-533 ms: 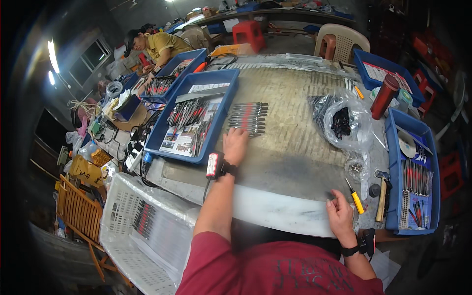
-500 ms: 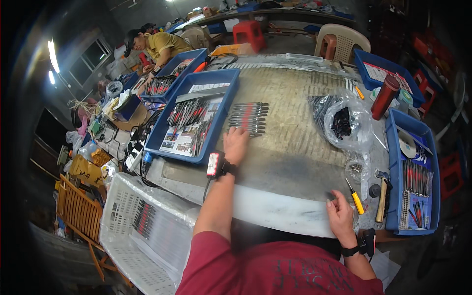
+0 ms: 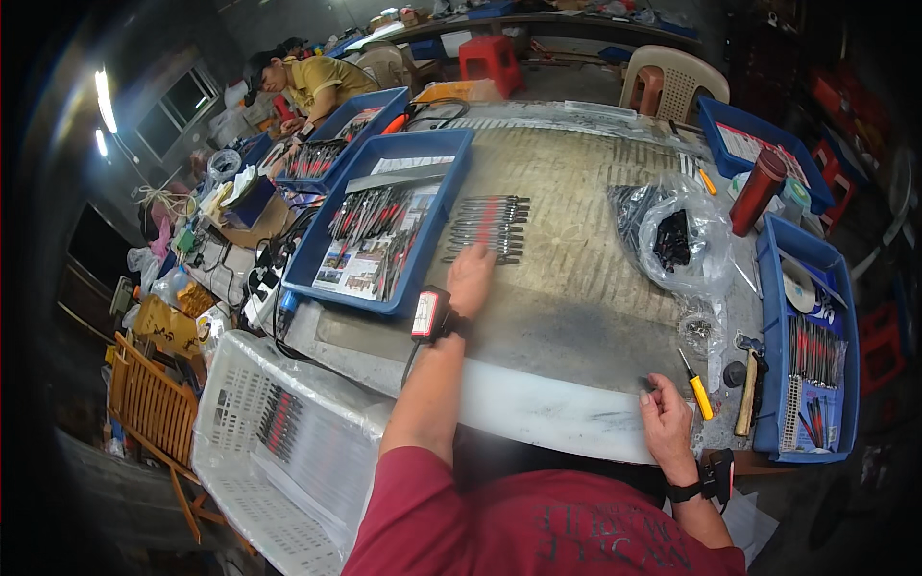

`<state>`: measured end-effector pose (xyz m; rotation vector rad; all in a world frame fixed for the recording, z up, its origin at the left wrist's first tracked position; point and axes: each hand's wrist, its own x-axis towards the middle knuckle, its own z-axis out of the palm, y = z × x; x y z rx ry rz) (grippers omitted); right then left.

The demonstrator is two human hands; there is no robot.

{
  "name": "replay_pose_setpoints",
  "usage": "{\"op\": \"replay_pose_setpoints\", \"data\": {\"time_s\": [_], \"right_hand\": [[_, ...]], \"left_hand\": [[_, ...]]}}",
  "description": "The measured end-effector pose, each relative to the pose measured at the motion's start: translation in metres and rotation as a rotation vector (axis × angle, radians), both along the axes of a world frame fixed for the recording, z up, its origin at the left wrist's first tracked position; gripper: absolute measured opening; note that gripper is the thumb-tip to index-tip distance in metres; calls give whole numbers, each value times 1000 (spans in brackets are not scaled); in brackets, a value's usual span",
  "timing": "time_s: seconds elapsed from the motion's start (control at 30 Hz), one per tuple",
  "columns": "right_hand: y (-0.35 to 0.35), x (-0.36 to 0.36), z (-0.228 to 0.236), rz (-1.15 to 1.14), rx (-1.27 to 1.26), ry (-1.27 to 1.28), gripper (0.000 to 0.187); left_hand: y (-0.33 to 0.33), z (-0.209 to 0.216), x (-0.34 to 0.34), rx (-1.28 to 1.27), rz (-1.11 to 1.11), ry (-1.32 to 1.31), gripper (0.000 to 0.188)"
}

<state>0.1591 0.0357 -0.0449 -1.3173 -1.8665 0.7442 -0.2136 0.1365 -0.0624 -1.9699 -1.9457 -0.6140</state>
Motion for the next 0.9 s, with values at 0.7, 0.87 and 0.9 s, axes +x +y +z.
{"op": "replay_pose_setpoints", "data": {"time_s": [0.7,0.87,0.9], "right_hand": [[-2,1,-2,-22,-61,42,29],[-2,1,0,-25,-47,16,29],[-2,1,0,-9,-36,30,29]], "left_hand": [[7,66,-29,276,359,-177,10],[-11,81,-80,-1,613,-180,14],[-21,81,-88,-44,643,-154,16]]}}
